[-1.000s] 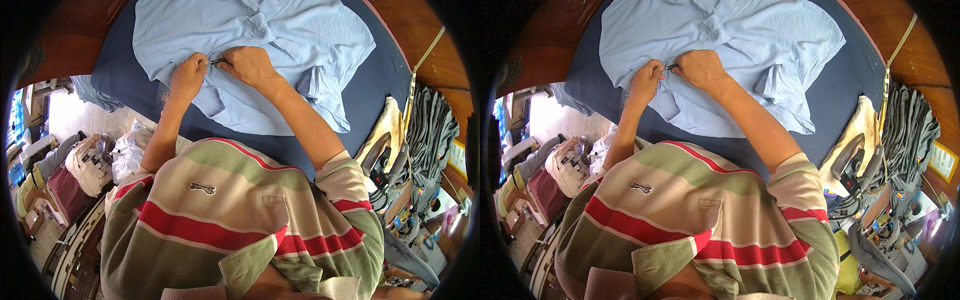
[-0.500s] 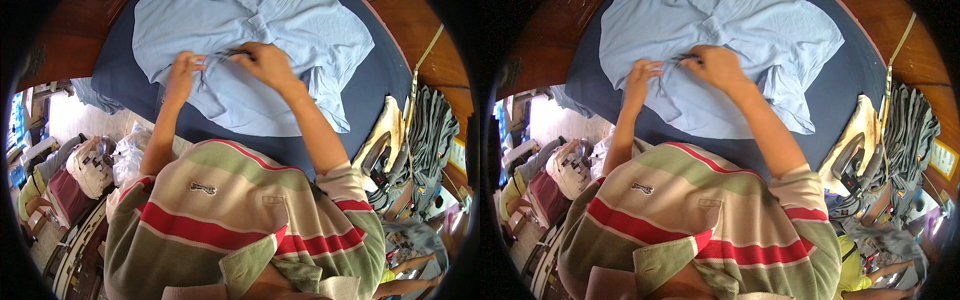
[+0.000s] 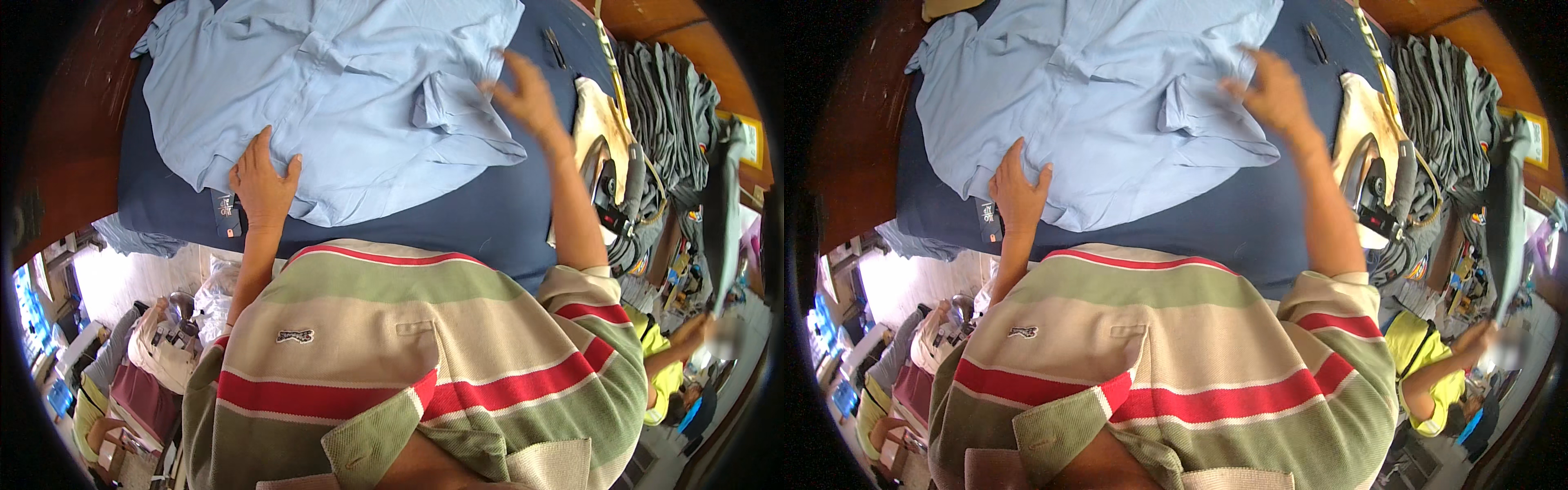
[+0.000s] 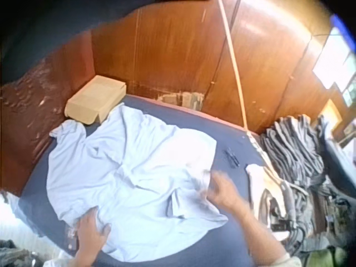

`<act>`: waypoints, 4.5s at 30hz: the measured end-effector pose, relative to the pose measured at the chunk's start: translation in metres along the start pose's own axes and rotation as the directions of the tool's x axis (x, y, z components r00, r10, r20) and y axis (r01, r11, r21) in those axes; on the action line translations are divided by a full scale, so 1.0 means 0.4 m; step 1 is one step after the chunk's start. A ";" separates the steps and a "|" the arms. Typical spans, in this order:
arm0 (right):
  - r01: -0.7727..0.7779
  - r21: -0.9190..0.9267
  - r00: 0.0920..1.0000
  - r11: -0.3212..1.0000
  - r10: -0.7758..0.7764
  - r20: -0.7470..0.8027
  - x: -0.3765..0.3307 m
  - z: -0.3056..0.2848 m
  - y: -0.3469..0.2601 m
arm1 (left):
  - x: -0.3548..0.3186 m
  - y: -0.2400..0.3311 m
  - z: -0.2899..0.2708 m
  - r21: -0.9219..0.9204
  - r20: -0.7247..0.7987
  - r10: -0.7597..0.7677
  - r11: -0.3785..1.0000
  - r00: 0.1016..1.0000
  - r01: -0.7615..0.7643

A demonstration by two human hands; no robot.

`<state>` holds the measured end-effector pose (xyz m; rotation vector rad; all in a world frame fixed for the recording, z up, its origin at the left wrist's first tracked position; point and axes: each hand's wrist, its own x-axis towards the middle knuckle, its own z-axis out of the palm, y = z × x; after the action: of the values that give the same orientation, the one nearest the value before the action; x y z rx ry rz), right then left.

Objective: The person irons a light blue shirt on a padded workspace using a handheld iron. They smooth the fabric by hand, use snips to trim thread, and fold parts of the shirt while applying the iron to different sections.

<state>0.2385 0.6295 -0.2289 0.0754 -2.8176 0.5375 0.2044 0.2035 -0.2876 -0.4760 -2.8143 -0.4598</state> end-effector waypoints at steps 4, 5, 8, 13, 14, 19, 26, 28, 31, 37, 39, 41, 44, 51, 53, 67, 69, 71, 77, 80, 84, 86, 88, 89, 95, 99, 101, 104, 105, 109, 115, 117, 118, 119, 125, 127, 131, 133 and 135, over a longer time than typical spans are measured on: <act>-0.431 0.234 0.902 0.872 0.425 0.078 -0.133 0.077 -0.049 | 0.001 -0.019 0.009 0.082 0.089 0.045 0.995 0.995 -0.052; -0.631 0.382 0.752 0.675 0.653 0.090 -0.158 0.081 -0.031 | 0.002 -0.035 0.009 0.113 0.098 0.056 0.991 0.994 -0.067; -0.421 0.868 0.428 0.263 0.901 -0.066 -0.265 0.033 0.037 | -0.005 -0.050 0.016 0.146 0.080 0.065 0.986 0.995 -0.076; -0.561 0.430 0.569 0.707 0.707 -0.419 -0.461 0.018 -0.027 | -0.079 -0.001 -0.024 -0.048 -0.020 0.163 0.985 0.986 -0.164; -0.521 0.181 0.730 0.834 0.546 -0.412 -0.480 0.013 -0.040 | -0.105 0.008 -0.040 -0.090 0.038 0.234 0.969 0.971 -0.230; -0.333 -0.440 0.941 0.834 0.324 -0.097 -0.424 -0.010 -0.032 | -0.149 0.011 -0.048 -0.140 0.266 0.440 0.898 0.858 -0.417; -0.428 0.034 0.872 0.903 0.403 0.277 -0.333 -0.085 -0.002 | -0.033 -0.139 -0.193 0.084 0.571 0.327 0.889 0.753 -0.450; -0.395 0.200 0.896 0.897 0.327 0.301 -0.347 -0.090 -0.023 | 0.036 -0.122 -0.237 0.075 0.718 0.257 0.895 0.646 -0.439; -0.536 0.188 0.815 0.823 0.446 0.370 -0.367 -0.086 -0.045 | 0.126 0.014 -0.208 -0.147 0.468 0.479 0.871 0.742 -0.469; -0.427 0.269 0.901 0.863 0.379 0.213 -0.441 -0.048 -0.068 | 0.191 0.412 0.113 -0.193 0.142 0.576 0.814 0.805 -0.548; -0.589 0.184 0.801 0.787 0.540 0.258 -0.454 -0.045 -0.061 | 0.207 0.455 0.191 -0.172 0.245 0.636 0.772 0.732 -0.613; -0.674 0.102 0.736 0.732 0.654 0.174 -0.450 -0.044 -0.050 | 0.269 0.437 0.228 -0.049 0.132 0.502 0.865 0.855 -0.500; -0.629 0.000 0.771 0.777 0.624 -0.126 -0.428 -0.043 -0.038 | 0.343 0.389 0.239 -0.065 -0.016 0.274 0.959 0.962 -0.274; -0.582 0.031 0.791 0.813 0.574 -0.213 -0.364 0.010 -0.060 | 0.313 0.385 0.182 -0.337 0.057 0.726 0.660 0.685 -0.671; -0.588 -0.020 0.804 0.809 0.582 -0.118 -0.335 0.027 -0.056 | 0.307 0.393 0.162 -0.350 0.297 0.736 0.676 0.608 -0.648; -0.217 -0.231 0.923 0.949 0.122 -0.365 -0.233 -0.008 -0.024 | 0.303 0.445 0.192 -0.119 0.063 0.633 0.772 0.771 -0.624; -0.074 0.029 0.991 0.997 0.077 -0.113 -0.262 -0.035 -0.064 | 0.239 0.444 0.195 -0.209 0.172 0.642 0.765 0.747 -0.609; 0.149 0.094 0.975 0.984 -0.162 0.153 -0.312 -0.033 -0.121 | 0.166 0.444 0.197 -0.283 0.183 0.641 0.760 0.745 -0.585; 0.089 -0.004 0.905 0.996 -0.080 0.418 -0.336 -0.073 -0.138 | 0.041 0.458 0.208 -0.244 0.106 0.666 0.737 0.739 -0.630; -0.257 -0.063 0.765 0.964 0.243 0.596 -0.304 -0.080 -0.137 | 0.031 0.469 0.202 -0.199 0.137 0.682 0.730 0.719 -0.654; -0.380 0.303 0.925 0.874 0.369 0.097 -0.232 0.021 -0.139 | 0.006 0.470 0.181 -0.209 0.151 0.648 0.759 0.746 -0.617; -0.265 0.246 0.950 0.932 0.297 -0.102 -0.225 0.087 -0.128 | -0.006 0.456 0.171 -0.198 0.224 0.647 0.762 0.729 -0.616; -0.145 -0.084 0.987 0.986 0.138 -0.078 -0.234 0.135 -0.103 | -0.008 0.427 0.163 -0.240 0.239 0.655 0.755 0.717 -0.610; -0.128 -0.113 0.985 0.985 0.113 -0.130 -0.238 0.145 -0.082 | -0.002 0.409 0.160 -0.266 0.214 0.655 0.753 0.725 -0.602; -0.165 -0.287 0.982 0.944 0.184 0.042 -0.283 0.135 -0.040 | 0.010 0.288 0.097 -0.171 0.388 0.560 0.824 0.732 -0.540; -0.184 -0.268 0.983 0.946 0.181 -0.039 -0.276 0.134 -0.077 | 0.027 0.306 0.079 -0.043 0.468 0.462 0.863 0.753 -0.503; -0.149 -0.291 0.989 0.945 0.141 -0.048 -0.283 0.141 -0.094 | 0.045 0.344 0.107 -0.162 0.270 0.584 0.811 0.765 -0.562; -0.234 -0.296 0.966 0.926 0.256 0.038 -0.293 0.165 -0.100 | 0.078 0.354 0.156 -0.159 0.267 0.600 0.799 0.754 -0.580; -0.225 -0.295 0.974 0.929 0.225 -0.032 -0.300 0.170 -0.102 | 0.085 0.352 0.167 -0.136 0.274 0.591 0.805 0.758 -0.578; -0.277 -0.246 0.934 0.929 0.321 0.158 -0.275 0.123 -0.100 | 0.117 0.355 0.107 -0.133 0.440 0.558 0.815 0.703 -0.564; -0.276 -0.032 0.899 0.961 0.246 -0.363 -0.276 -0.287 0.091 | 0.144 0.463 -0.306 -0.937 -0.305 0.716 -0.109 0.628 -0.332; -0.514 -0.668 0.857 0.538 0.293 -0.424 -0.323 -0.383 0.199 | 0.118 0.485 -0.442 -0.881 -0.458 0.758 -0.318 0.465 -0.350; -0.589 -0.687 0.798 0.425 0.441 -0.411 -0.355 -0.397 0.251 | 0.099 0.488 -0.489 -0.837 -0.503 0.759 -0.309 0.414 -0.451; -0.620 -0.669 0.739 0.411 0.593 -0.320 -0.379 -0.408 0.304 | 0.089 0.492 -0.520 -0.809 -0.538 0.755 -0.338 0.375 -0.481; -0.809 0.034 0.585 0.586 0.810 -0.032 -0.417 -0.433 0.512 | 0.061 0.487 -0.561 -0.662 -0.624 0.733 -0.312 0.271 -0.681; -0.928 0.232 0.330 0.292 0.933 0.143 -0.414 -0.446 0.513 | 0.054 0.471 -0.530 -0.619 -0.623 0.731 -0.244 0.278 -0.747; -0.841 0.236 0.531 0.487 0.828 0.181 -0.369 -0.439 0.393 | 0.045 0.364 -0.369 -0.599 -0.496 0.704 0.146 0.508 -0.787; -0.642 0.166 0.765 0.749 0.611 0.203 -0.317 -0.418 0.283 | 0.018 0.274 -0.264 -0.623 -0.193 0.556 0.568 0.809 -0.539; -0.523 -0.074 0.805 0.849 0.520 0.286 -0.237 -0.390 0.158 | -0.018 0.205 -0.162 -0.548 0.068 0.237 0.821 0.969 -0.162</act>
<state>0.3630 0.7456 -0.1376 -0.7025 -3.1226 0.7028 0.2526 0.2527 -0.2084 -0.9352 -2.6784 -1.2280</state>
